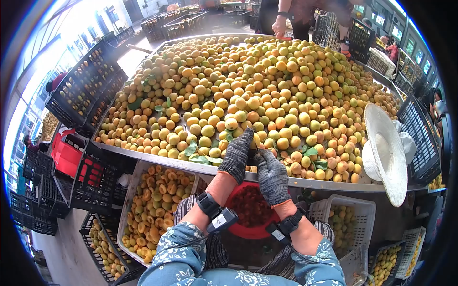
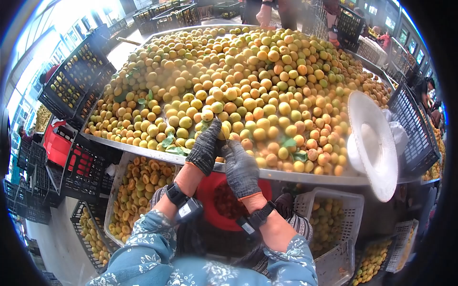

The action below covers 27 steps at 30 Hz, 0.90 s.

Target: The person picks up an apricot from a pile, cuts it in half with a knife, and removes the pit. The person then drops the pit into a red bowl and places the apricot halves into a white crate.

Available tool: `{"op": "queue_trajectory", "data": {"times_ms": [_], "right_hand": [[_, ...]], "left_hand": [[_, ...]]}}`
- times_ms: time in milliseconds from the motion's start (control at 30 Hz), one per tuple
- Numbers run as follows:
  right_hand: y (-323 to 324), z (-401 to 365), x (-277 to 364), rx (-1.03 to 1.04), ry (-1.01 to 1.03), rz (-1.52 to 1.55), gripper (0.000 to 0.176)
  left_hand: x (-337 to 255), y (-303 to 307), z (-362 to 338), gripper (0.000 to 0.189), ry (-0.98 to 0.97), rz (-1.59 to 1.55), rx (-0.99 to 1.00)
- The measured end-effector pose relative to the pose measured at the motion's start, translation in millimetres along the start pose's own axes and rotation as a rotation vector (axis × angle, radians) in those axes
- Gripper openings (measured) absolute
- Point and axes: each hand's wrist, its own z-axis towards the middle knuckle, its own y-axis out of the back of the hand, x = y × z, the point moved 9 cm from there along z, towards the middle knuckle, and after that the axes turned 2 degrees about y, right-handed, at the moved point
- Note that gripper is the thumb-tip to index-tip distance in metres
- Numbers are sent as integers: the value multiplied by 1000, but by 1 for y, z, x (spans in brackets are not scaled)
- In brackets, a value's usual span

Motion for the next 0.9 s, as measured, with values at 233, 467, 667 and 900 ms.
{"op": "queue_trajectory", "data": {"times_ms": [233,467,667,900], "right_hand": [[-40,-5,-31,70,-306,857,26],[-7,-15,31,-22,512,-136,31],[-26,-7,-18,232,-145,810,21],[35,20,-21,32,-263,789,23]], "left_hand": [[7,-2,-4,27,70,-135,27],[30,-3,0,21,241,-368,90],[-5,0,-4,27,-5,-95,51],[5,9,4,36,142,-24,170]]}}
